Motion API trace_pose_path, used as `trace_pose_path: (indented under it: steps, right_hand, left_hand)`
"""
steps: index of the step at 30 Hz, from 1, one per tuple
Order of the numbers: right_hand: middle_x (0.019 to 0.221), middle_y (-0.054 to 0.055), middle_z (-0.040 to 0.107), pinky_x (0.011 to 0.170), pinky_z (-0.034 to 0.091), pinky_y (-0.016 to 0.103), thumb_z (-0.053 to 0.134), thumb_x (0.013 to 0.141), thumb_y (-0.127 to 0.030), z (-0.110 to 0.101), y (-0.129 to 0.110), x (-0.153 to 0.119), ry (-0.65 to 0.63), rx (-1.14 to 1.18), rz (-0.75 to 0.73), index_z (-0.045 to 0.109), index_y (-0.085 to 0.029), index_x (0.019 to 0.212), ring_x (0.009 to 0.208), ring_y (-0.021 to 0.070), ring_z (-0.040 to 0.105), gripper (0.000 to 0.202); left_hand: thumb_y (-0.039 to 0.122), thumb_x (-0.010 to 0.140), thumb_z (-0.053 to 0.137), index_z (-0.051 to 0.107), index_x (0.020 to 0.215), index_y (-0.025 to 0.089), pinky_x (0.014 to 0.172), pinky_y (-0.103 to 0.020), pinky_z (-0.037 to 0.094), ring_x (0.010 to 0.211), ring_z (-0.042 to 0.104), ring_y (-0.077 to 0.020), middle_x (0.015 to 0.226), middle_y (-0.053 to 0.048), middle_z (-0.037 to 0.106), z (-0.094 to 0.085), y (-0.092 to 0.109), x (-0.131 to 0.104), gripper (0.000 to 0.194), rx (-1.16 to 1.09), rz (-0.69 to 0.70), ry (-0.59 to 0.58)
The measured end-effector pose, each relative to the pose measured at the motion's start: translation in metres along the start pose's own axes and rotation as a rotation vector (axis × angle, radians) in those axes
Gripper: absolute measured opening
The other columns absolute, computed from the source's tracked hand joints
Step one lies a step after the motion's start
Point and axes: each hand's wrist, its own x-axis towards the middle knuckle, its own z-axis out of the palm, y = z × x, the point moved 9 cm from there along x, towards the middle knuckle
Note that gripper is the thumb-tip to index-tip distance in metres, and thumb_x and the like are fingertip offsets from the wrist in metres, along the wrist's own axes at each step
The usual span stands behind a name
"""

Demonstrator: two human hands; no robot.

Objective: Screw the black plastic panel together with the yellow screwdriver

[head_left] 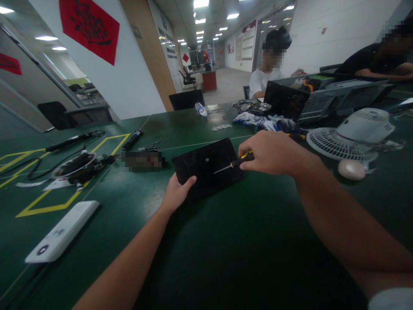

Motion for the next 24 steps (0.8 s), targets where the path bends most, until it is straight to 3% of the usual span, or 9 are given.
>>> trace_pose_path:
  steps: [15,24]
  right_hand:
    - [0.102,0.008,0.080,0.076,0.046,0.040,0.066,0.088,-0.045,0.017,0.003,0.000,-0.194,0.016,-0.037,0.082,-0.025,0.107,0.097,0.0314,0.072,0.032]
    - [0.104,0.007,0.080,0.077,0.048,0.040,0.068,0.087,-0.045,0.017,0.006,-0.003,-0.230,0.038,-0.053,0.083,-0.026,0.107,0.095,0.0295,0.072,0.031]
  left_hand:
    - [0.046,0.078,0.081,0.067,0.122,0.017,0.106,-0.057,0.057,0.120,0.073,-0.0369,0.125,-0.015,0.078,0.000,0.003,-0.002,0.054,-0.014,0.000,0.013]
    - [0.044,0.080,0.080,0.067,0.123,0.017,0.109,-0.057,0.056,0.120,0.074,-0.0360,0.126,-0.015,0.078,0.000,0.001,0.000,0.053,-0.013,0.019,0.010]
